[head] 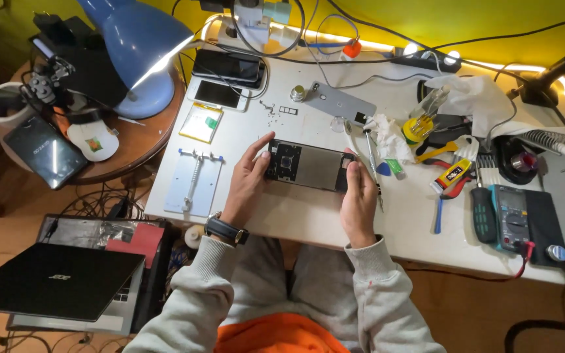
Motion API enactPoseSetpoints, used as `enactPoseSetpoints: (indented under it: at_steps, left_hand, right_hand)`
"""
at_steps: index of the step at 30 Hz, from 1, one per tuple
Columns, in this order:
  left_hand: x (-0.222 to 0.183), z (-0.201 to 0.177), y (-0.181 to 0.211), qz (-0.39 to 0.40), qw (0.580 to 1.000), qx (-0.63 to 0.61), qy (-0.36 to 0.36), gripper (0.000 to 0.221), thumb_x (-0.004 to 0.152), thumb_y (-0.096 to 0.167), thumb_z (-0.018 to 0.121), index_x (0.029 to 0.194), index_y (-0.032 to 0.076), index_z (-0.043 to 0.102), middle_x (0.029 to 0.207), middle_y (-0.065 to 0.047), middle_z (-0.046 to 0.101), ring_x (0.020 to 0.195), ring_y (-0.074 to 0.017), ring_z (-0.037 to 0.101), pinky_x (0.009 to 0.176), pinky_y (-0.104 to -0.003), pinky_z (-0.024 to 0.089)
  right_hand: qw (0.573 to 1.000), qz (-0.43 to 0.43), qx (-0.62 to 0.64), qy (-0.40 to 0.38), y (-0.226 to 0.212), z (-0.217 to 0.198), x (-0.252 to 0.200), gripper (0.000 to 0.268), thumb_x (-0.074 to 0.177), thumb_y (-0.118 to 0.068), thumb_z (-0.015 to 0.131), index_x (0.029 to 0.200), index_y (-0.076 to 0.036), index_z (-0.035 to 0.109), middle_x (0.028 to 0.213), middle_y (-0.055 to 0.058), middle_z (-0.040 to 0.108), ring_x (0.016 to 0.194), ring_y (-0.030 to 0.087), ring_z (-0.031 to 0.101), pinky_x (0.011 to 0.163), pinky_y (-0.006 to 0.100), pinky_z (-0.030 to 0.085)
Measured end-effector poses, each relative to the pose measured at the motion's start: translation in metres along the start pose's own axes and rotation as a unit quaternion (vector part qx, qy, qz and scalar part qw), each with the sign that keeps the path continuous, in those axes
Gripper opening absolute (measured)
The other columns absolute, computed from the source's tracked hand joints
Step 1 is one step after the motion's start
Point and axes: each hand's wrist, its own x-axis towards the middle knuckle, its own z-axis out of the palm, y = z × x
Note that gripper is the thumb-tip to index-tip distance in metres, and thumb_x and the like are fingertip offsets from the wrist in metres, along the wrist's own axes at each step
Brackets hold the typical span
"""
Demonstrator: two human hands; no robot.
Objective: The person is reassembling a smartphone by carefully placing the internal components, such as the motherboard and battery, back into the phone's frame and housing.
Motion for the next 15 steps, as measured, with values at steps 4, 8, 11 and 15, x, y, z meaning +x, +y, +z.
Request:
enactPoseSetpoints:
  at_steps: [4, 8, 11, 15]
  left_hand:
    - [0.009, -0.008, -0.023, 0.006, 1.000, 0.000, 0.002, 0.038, 0.108, 0.024, 0.050, 0.144, 0.013, 0.054, 0.107, -0.021, 0.071, 0.097, -0.0274, 0.071, 0.089, -0.043, 0.060]
    - [0.012, -0.012, -0.029, 0.000, 1.000, -0.011, 0.004, 0.034, 0.108, 0.024, 0.050, 0.139, 0.011, 0.054, 0.104, -0.019, 0.073, 0.094, -0.0254, 0.072, 0.087, -0.041, 0.061]
    - [0.010, -0.013, -0.024, 0.004, 1.000, -0.004, 0.002, 0.035, 0.108, 0.025, 0.050, 0.139, 0.011, 0.053, 0.105, -0.020, 0.073, 0.094, -0.0254, 0.072, 0.087, -0.041, 0.061]
    - [0.009, -0.013, -0.022, -0.006, 1.000, 0.001, 0.005, 0.038, 0.107, 0.029, 0.050, 0.141, 0.010, 0.052, 0.107, -0.023, 0.073, 0.094, -0.0286, 0.073, 0.087, -0.042, 0.061]
  right_hand:
    - [1.000, -0.002, -0.009, 0.006, 0.010, -0.001, 0.000, 0.044, 0.112, -0.037, 0.043, 0.140, -0.009, 0.063, 0.126, 0.012, 0.066, 0.120, 0.014, 0.055, 0.110, 0.037, 0.045]
    - [1.000, 0.004, -0.002, 0.025, 0.003, 0.001, -0.002, 0.039, 0.112, -0.036, 0.046, 0.136, -0.010, 0.062, 0.116, 0.007, 0.063, 0.112, 0.012, 0.053, 0.107, 0.035, 0.046]
    - [0.999, -0.007, -0.007, 0.033, 0.000, 0.002, -0.005, 0.037, 0.111, -0.035, 0.047, 0.136, -0.009, 0.060, 0.117, 0.009, 0.063, 0.112, 0.013, 0.055, 0.108, 0.036, 0.045]
    - [0.999, -0.043, 0.002, 0.006, -0.017, 0.005, -0.009, 0.046, 0.109, -0.036, 0.050, 0.143, -0.005, 0.052, 0.131, 0.016, 0.066, 0.124, 0.018, 0.056, 0.111, 0.036, 0.042]
